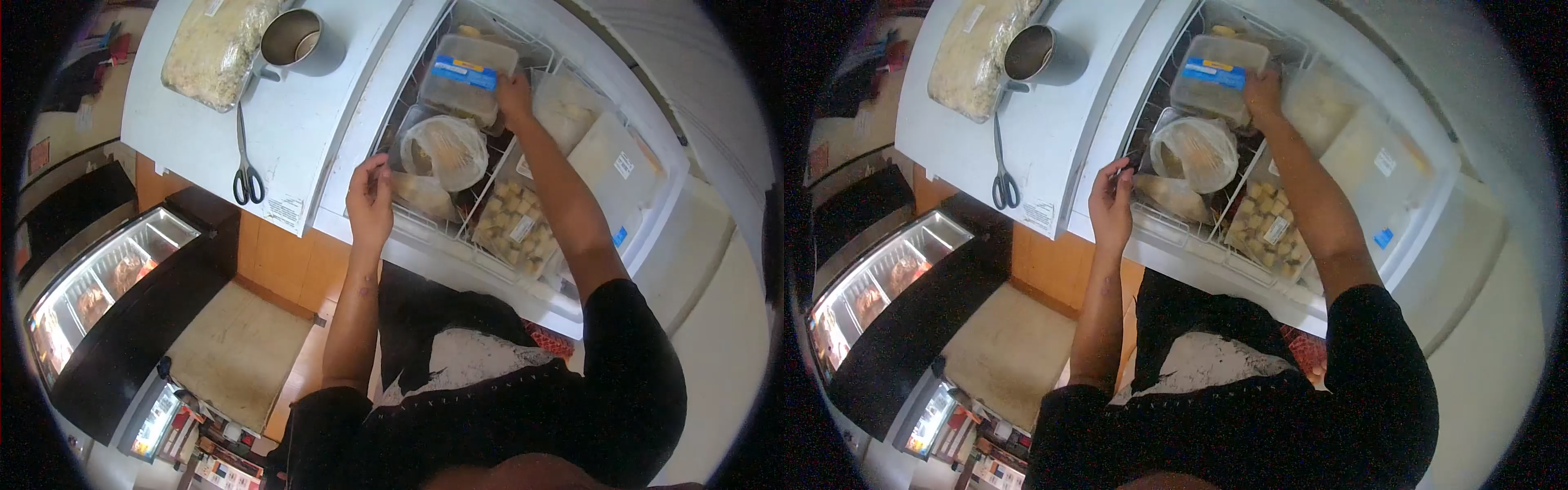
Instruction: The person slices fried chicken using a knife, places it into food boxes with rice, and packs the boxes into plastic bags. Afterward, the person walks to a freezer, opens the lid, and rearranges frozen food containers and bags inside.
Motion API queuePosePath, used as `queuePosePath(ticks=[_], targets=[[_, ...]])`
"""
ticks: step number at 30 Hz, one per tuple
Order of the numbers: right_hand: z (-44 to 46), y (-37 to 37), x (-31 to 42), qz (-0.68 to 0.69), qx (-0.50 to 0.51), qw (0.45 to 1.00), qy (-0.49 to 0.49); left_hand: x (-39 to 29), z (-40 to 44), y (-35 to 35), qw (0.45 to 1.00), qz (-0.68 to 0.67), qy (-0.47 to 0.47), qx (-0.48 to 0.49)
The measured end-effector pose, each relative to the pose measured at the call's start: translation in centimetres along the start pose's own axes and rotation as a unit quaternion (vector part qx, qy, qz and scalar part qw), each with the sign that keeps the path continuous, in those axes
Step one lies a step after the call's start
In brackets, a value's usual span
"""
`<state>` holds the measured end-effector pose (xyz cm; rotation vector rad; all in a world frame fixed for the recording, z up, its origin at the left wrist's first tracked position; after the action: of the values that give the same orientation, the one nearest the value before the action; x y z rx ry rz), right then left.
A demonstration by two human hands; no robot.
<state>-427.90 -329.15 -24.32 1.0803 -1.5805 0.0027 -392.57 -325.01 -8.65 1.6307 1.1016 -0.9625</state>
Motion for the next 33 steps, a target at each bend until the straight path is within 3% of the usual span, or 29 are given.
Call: queuePosePath(ticks=[3, 5, 7, 8, 10, 11, 12, 14, 16, 18, 20, 21, 23, 24, 26, 30, 32, 33], targets=[[-2.2, 4.6, 4.5, 0.007, -0.028, 0.998, 0.062, -0.7, 1.6, -1.0, 0.999, -0.044, 0.0, 0.017], [-4.8, 8.6, 7.5, -0.03, 0.007, 0.995, 0.093, -2.3, 1.9, -1.7, 0.998, -0.058, 0.007, 0.036], [-9.3, 11.5, 9.4, 0.028, 0.057, 0.975, 0.212, -4.1, 2.1, -2.3, 0.972, -0.226, 0.054, 0.039], [-11.6, 12.0, 8.7, 0.031, 0.11, 0.977, 0.182, -4.1, 1.9, -1.9, 0.971, -0.229, 0.052, 0.04], [-16.8, 12.1, 7.9, 0.025, 0.269, 0.959, 0.09, -3.5, 0.2, -0.7, 0.944, -0.294, 0.054, 0.14], [-17.4, 11.3, 7.2, 0.024, 0.319, 0.946, 0.058, -2.2, -0.6, 0.5, 0.97, -0.179, 0.072, 0.147], [-18.1, 10.6, 6.6, 0.019, 0.367, 0.93, 0.026, -1.3, -1.8, 1.6, 0.969, -0.184, 0.112, 0.121], [-14.9, 6.4, 4.1, 0.229, 0.443, 0.866, 0.04, 1.2, -4.3, 4.4, 0.97, -0.174, 0.155, 0.073], [-8.3, 3.0, 4.3, -0.016, 0.317, 0.94, 0.122, 2.9, -6.7, 7.1, 0.972, -0.164, 0.167, 0.032], [-3.4, -0.7, 5.5, -0.117, 0.2, 0.946, 0.227, 3.5, -8.6, 8.9, 0.97, -0.169, 0.177, 0.012], [1.3, -4.6, 3.6, -0.175, 0.128, 0.909, 0.357, 4.0, -9.9, 10.8, 0.965, -0.193, 0.172, -0.05], [2.9, -5.4, 3.3, -0.175, 0.132, 0.909, 0.354, 4.3, -10.5, 11.4, 0.964, -0.191, 0.177, -0.051], [4.6, -6.4, 2.5, -0.401, 0.157, 0.802, 0.414, 4.7, -10.9, 13.3, 0.959, -0.195, 0.153, -0.136], [5.3, -6.1, 2.5, -0.405, 0.157, 0.803, 0.409, 4.8, -10.6, 13.6, 0.959, -0.195, 0.157, -0.132], [6.9, -4.8, 2.2, -0.271, 0.215, 0.905, 0.247, 4.2, -10.3, 14.5, 0.943, -0.236, 0.11, -0.206], [6.3, -2.9, 1.7, -0.357, 0.254, 0.864, 0.247, 4.1, -9.0, 15.7, 0.954, -0.17, 0.096, -0.228], [3.0, -3.0, 2.4, -0.398, 0.182, 0.747, 0.501, 4.1, -8.5, 15.5, 0.953, -0.164, 0.104, -0.234], [2.8, -3.4, 2.7, -0.398, 0.181, 0.748, 0.499, 3.8, -8.3, 15.3, 0.958, -0.162, 0.092, -0.218]])
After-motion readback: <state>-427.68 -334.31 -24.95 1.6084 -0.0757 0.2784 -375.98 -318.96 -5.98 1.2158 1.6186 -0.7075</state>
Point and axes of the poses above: each hand's wrist, its own z-axis towards the middle knuckle, its own y-axis out of the back of the hand, x = y × z, the point moved 4 cm from there along z, towards the middle knuckle, and after that the axes turned 4 degrees about -x, right-handed, at the moved point
